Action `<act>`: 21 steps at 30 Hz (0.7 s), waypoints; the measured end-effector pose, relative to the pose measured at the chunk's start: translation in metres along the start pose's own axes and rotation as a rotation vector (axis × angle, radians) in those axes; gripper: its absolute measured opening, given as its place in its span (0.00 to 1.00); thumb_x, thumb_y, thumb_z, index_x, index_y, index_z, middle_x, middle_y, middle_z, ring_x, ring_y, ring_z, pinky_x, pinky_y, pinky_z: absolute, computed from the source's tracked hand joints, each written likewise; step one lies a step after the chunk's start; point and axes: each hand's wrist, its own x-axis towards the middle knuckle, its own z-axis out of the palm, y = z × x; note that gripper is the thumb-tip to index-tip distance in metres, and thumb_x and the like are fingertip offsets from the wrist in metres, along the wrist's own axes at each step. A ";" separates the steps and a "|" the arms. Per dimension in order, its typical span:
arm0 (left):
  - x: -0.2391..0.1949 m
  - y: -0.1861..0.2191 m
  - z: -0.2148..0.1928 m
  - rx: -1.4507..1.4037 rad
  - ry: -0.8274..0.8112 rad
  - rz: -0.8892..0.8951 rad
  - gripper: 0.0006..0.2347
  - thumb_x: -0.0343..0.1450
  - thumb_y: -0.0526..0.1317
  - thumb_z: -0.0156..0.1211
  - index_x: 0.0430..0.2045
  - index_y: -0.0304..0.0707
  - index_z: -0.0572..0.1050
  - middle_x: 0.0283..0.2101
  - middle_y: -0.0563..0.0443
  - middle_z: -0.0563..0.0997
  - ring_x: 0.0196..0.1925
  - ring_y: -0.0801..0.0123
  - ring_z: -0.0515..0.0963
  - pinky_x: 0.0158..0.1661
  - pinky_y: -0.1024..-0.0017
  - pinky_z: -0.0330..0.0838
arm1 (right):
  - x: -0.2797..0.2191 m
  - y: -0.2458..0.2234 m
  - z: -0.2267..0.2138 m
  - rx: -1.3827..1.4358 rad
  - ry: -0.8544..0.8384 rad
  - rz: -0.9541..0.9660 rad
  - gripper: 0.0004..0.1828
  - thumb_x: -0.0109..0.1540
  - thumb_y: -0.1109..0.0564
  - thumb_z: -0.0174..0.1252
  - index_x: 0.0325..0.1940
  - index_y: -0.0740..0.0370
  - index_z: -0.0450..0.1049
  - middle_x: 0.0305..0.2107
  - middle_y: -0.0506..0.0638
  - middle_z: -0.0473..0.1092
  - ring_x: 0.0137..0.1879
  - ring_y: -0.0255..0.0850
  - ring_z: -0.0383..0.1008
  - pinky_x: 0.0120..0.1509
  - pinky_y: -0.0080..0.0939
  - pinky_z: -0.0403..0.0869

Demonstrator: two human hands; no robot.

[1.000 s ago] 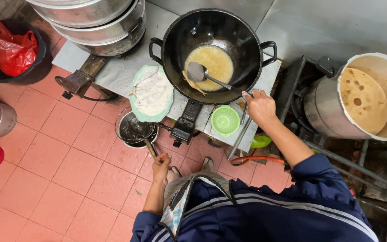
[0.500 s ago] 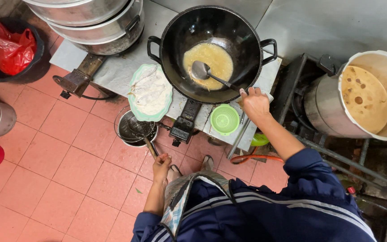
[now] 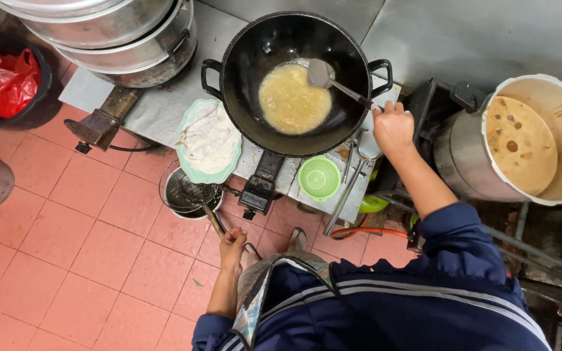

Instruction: Coat raw fish in flour and prepare to fry them in a wok.

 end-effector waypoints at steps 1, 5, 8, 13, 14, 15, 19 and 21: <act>-0.004 0.007 0.004 -0.004 -0.005 -0.003 0.15 0.65 0.39 0.69 0.44 0.38 0.78 0.36 0.52 0.80 0.33 0.75 0.79 0.29 0.83 0.70 | 0.000 0.010 0.014 -0.019 0.018 -0.004 0.04 0.65 0.51 0.61 0.38 0.44 0.82 0.26 0.48 0.65 0.36 0.46 0.71 0.33 0.44 0.69; -0.002 0.009 0.017 -0.016 -0.008 0.007 0.14 0.65 0.39 0.70 0.43 0.37 0.78 0.34 0.52 0.79 0.32 0.75 0.79 0.28 0.84 0.69 | 0.000 0.040 0.039 -0.059 -0.080 -0.006 0.04 0.63 0.52 0.63 0.37 0.44 0.83 0.26 0.48 0.65 0.36 0.45 0.70 0.34 0.44 0.69; 0.011 -0.007 0.022 -0.009 -0.006 0.011 0.15 0.65 0.39 0.70 0.44 0.37 0.78 0.34 0.51 0.79 0.32 0.74 0.79 0.28 0.83 0.69 | 0.000 0.049 0.040 0.030 -0.343 0.077 0.08 0.59 0.54 0.65 0.41 0.43 0.85 0.30 0.46 0.68 0.36 0.44 0.72 0.37 0.44 0.72; -0.004 0.018 0.041 0.013 0.001 -0.008 0.16 0.66 0.39 0.69 0.45 0.34 0.77 0.35 0.52 0.78 0.33 0.75 0.78 0.29 0.82 0.68 | -0.002 0.055 0.072 0.282 -0.569 0.187 0.16 0.56 0.57 0.66 0.48 0.45 0.84 0.34 0.52 0.74 0.40 0.51 0.78 0.43 0.51 0.77; -0.007 0.022 0.045 0.022 0.001 -0.015 0.16 0.66 0.40 0.69 0.45 0.34 0.76 0.35 0.52 0.78 0.33 0.75 0.78 0.29 0.82 0.68 | -0.003 0.054 0.077 0.344 -0.603 0.216 0.17 0.56 0.59 0.65 0.48 0.46 0.84 0.35 0.54 0.74 0.40 0.53 0.79 0.44 0.53 0.77; -0.003 0.018 0.049 0.023 0.006 -0.015 0.16 0.66 0.40 0.69 0.45 0.34 0.76 0.35 0.52 0.78 0.33 0.75 0.78 0.29 0.82 0.68 | -0.001 0.050 0.080 0.349 -0.603 0.214 0.17 0.56 0.59 0.65 0.48 0.46 0.84 0.35 0.54 0.74 0.40 0.53 0.79 0.44 0.53 0.77; 0.008 0.010 0.061 0.023 0.023 -0.029 0.15 0.65 0.40 0.70 0.44 0.37 0.78 0.35 0.50 0.79 0.33 0.72 0.80 0.30 0.78 0.70 | 0.002 0.045 0.097 0.543 -0.735 0.368 0.23 0.59 0.58 0.60 0.58 0.42 0.81 0.46 0.59 0.78 0.48 0.60 0.80 0.52 0.59 0.76; 0.010 0.010 0.065 0.026 0.026 -0.032 0.16 0.65 0.40 0.70 0.44 0.36 0.78 0.35 0.50 0.79 0.33 0.72 0.80 0.30 0.78 0.70 | -0.002 0.049 0.109 0.557 -0.755 0.390 0.23 0.59 0.57 0.60 0.58 0.40 0.81 0.48 0.59 0.78 0.50 0.61 0.79 0.53 0.60 0.76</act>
